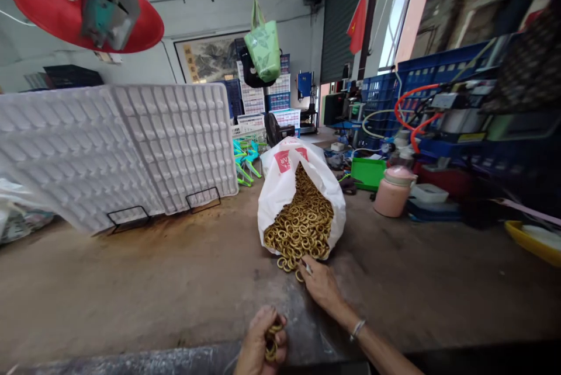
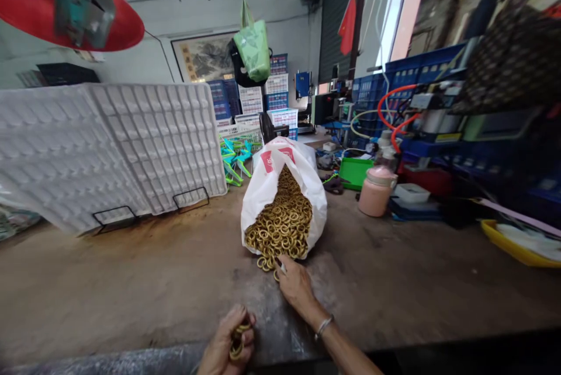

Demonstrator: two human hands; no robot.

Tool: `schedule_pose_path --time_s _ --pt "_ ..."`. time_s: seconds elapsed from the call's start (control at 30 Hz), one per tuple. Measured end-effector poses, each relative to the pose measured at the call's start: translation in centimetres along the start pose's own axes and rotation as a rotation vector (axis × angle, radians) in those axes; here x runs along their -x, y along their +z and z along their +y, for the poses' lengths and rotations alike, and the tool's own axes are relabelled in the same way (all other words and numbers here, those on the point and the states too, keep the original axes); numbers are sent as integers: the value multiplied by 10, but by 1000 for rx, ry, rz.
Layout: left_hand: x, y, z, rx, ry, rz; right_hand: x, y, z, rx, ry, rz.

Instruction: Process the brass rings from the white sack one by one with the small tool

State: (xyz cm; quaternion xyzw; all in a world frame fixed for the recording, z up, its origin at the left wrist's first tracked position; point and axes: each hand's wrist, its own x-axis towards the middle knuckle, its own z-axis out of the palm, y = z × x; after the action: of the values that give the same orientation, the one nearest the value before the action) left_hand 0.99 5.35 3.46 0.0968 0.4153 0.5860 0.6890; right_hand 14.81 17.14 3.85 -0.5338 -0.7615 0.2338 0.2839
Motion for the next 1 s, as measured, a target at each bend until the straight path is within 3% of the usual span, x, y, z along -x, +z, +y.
schedule_pose_path --time_s 0.17,0.27,0.4,0.63,0.87,0.93,1.0 --pt "7 20 5 -185 208 70 21 -8 -25 -473 29 -109" --pt "10 26 5 -232 248 130 34 -8 -34 -596 56 -178" --pt "14 28 1 -293 293 111 46 -4 -37 -675 82 -216" --pt "15 25 -6 -535 403 131 54 -5 -41 -679 74 -234" --pt "17 23 -1 -947 682 157 51 -5 -39 -444 -40 -182" --pt "17 23 -1 -943 654 151 50 -1 -38 -406 -50 -173" --pt "17 22 -1 -863 520 139 49 3 -37 -384 -43 -173"
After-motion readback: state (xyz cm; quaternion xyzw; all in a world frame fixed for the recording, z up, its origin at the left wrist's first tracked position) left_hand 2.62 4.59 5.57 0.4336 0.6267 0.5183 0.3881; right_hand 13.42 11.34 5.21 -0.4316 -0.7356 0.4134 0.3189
